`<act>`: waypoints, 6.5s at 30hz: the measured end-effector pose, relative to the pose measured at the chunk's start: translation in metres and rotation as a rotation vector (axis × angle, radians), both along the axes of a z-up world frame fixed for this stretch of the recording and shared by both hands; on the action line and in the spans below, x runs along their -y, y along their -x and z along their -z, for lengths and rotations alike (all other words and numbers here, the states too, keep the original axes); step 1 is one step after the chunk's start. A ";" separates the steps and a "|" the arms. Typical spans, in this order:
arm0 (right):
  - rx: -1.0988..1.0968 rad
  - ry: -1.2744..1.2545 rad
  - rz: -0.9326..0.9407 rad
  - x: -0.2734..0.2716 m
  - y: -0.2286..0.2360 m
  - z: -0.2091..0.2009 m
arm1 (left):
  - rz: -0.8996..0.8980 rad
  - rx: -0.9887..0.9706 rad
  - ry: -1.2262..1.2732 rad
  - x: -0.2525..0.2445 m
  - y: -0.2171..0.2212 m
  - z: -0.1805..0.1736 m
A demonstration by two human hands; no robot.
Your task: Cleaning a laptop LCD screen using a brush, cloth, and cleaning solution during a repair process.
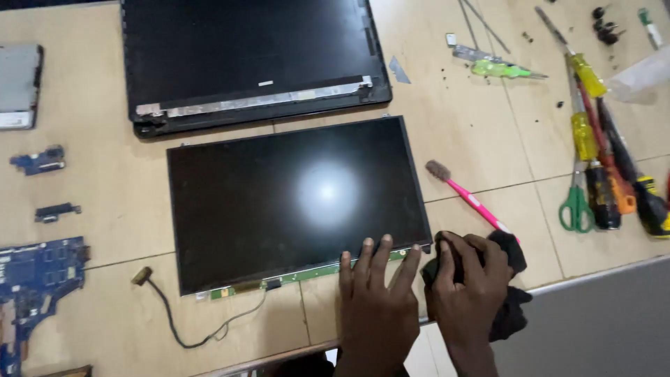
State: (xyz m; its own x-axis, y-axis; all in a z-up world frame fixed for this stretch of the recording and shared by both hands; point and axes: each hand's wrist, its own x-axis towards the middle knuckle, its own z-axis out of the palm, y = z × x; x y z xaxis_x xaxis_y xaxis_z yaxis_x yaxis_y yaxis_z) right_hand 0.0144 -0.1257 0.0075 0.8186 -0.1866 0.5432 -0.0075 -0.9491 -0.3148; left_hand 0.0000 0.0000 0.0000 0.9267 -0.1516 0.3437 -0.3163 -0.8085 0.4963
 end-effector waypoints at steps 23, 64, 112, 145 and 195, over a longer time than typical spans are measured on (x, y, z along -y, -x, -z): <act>0.014 0.001 -0.088 -0.005 0.002 0.003 | -0.013 0.017 0.026 0.003 0.003 0.002; 0.087 0.014 -0.032 -0.024 0.007 -0.002 | -0.107 0.043 0.098 -0.015 0.006 0.000; -0.248 -0.072 -0.224 -0.134 0.016 0.000 | -0.526 0.043 0.027 -0.148 0.038 0.001; 0.071 0.036 -0.175 0.014 0.013 -0.005 | 0.107 0.281 0.162 -0.155 0.027 0.059; -0.098 -0.076 -0.273 0.098 -0.075 -0.041 | 0.066 -0.051 0.081 0.004 -0.044 0.010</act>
State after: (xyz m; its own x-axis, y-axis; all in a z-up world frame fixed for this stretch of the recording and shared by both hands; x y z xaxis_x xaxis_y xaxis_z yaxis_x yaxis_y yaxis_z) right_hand 0.0897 -0.2239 0.0483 0.8918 0.0106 0.4523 0.2113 -0.8937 -0.3957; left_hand 0.0438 -0.0039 -0.0104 0.9323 -0.1865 0.3100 -0.3401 -0.7437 0.5756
